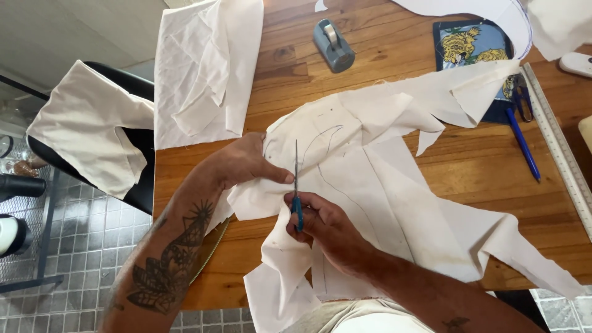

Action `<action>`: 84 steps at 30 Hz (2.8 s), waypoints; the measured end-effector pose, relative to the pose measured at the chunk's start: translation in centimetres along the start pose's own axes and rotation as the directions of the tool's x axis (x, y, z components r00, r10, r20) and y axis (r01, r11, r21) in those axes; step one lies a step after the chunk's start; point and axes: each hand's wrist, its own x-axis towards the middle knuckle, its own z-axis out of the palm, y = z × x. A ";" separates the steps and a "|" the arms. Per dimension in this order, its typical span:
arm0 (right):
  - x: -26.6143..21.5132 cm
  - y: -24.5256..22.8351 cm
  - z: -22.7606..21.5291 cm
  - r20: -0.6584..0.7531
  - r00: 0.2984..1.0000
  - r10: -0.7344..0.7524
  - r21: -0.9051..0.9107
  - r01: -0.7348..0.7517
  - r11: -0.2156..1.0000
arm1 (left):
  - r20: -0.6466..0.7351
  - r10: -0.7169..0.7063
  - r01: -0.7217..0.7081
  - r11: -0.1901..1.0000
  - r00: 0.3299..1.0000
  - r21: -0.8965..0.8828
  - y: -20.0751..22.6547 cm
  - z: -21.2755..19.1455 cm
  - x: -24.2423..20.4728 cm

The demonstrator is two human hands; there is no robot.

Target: The person cuts a piece of white fabric along a pre-drawn curved line using scissors. They carefully follow the marked pattern on the fabric laid out on a wooden table, trimming away the excess material.

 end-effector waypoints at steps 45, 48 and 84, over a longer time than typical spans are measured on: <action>-11.5 -2.3 -7.2 0.428 0.890 -0.158 -0.842 0.456 0.287 | -0.122 -0.077 0.072 0.996 0.990 -0.043 -0.8 0.6 -0.9; -12.2 -5.0 -8.6 0.396 0.916 -0.063 -0.809 0.380 0.449 | -0.228 -0.160 0.137 0.984 0.960 -0.111 -1.9 1.8 1.0; -16.1 -5.7 -6.0 0.072 0.823 0.564 -0.215 -0.539 0.814 | -0.035 -0.088 0.065 0.905 0.996 -0.421 -6.3 12.8 -3.5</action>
